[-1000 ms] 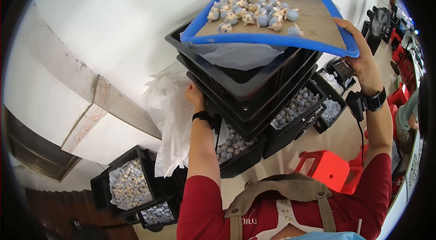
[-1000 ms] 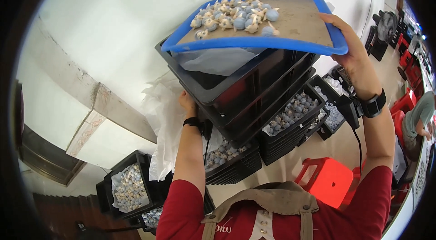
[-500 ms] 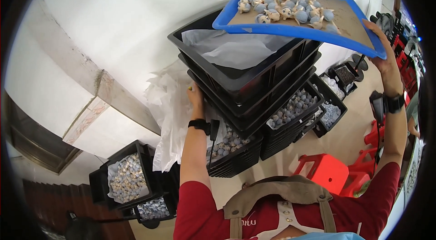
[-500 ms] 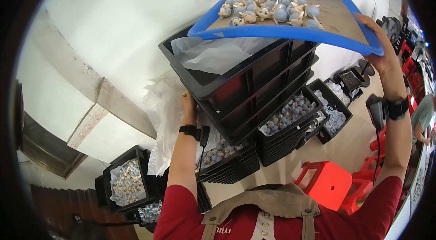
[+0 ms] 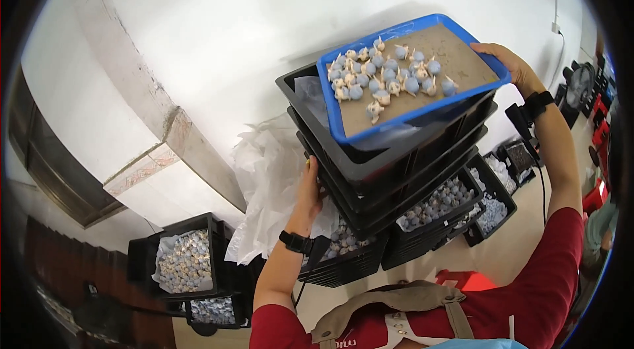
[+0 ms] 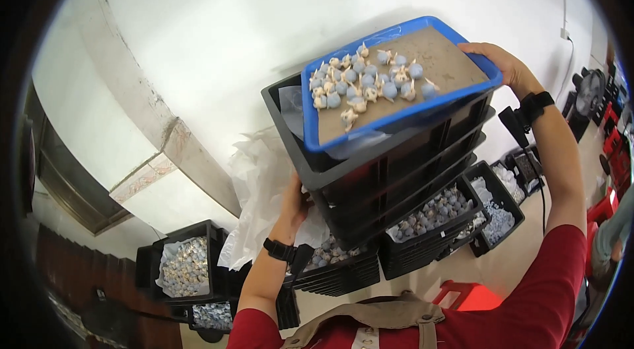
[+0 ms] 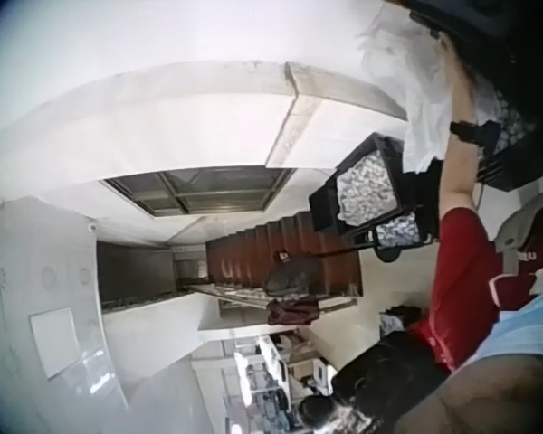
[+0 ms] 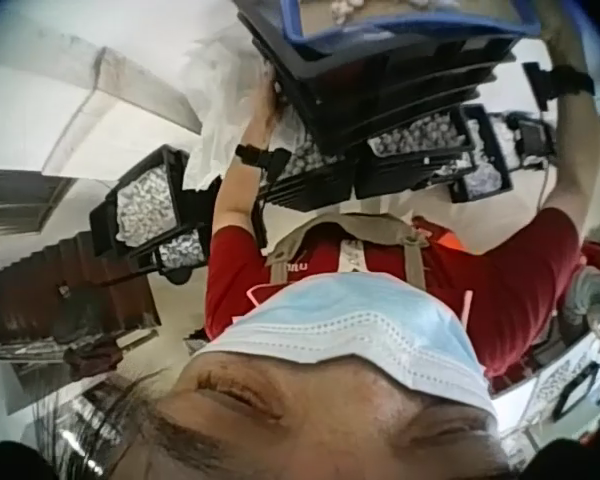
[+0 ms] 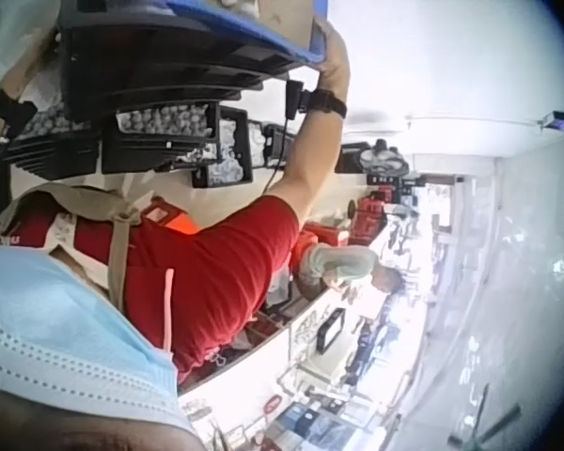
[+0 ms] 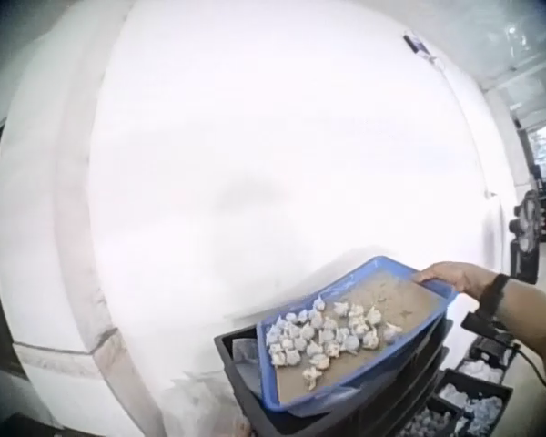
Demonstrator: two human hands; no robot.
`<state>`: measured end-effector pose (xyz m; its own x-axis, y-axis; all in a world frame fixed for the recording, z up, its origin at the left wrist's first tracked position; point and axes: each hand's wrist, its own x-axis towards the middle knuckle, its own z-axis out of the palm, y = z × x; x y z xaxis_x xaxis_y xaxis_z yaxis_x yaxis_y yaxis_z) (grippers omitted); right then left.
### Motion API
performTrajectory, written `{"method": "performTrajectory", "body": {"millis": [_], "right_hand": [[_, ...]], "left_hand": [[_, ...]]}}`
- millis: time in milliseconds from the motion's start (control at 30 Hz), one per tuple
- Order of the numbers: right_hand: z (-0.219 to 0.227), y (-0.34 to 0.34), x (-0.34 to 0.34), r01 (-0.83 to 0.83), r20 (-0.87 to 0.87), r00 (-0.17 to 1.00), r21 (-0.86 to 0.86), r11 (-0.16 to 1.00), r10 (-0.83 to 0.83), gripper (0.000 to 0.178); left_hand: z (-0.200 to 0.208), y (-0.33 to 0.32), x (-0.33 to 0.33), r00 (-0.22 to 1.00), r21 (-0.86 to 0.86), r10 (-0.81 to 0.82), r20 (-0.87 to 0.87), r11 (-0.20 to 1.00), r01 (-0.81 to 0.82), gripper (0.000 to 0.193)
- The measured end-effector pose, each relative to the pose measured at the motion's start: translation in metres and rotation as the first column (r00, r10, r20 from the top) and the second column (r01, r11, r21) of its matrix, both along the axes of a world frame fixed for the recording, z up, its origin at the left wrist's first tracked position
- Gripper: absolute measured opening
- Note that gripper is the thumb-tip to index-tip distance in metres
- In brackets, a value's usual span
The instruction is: Assembling and sorting small white and yellow plastic parts at a workshop table.
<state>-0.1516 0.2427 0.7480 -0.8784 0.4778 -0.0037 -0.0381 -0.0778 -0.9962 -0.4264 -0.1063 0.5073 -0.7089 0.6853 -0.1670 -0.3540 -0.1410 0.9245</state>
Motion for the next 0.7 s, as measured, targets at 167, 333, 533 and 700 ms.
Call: {"method": "performTrajectory", "body": {"millis": [167,333,533,700], "right_hand": [[0.019,0.009,-0.017,-0.178,0.218,0.964,0.096,0.979,0.154,0.044],[0.021,0.026,-0.034,-0.221,0.483,0.875,0.473,0.853,-0.041,0.048],[0.002,0.105,0.002,0.248,-0.095,0.969,0.432,0.867,-0.230,0.056],[-0.115,0.133,0.000,0.157,0.123,0.972,0.292,0.944,-0.199,0.049]], "left_hand": [[-0.031,0.007,0.000,0.995,0.040,0.056,-0.085,0.998,-0.053,0.062],[-0.035,0.018,0.013,0.993,0.224,0.116,-0.002,0.968,-0.113,0.050],[-0.036,-0.003,0.007,0.992,0.142,0.123,-0.015,0.983,-0.119,0.049],[-0.029,-0.013,0.003,0.998,0.028,0.034,0.047,0.999,-0.035,0.048]]}}
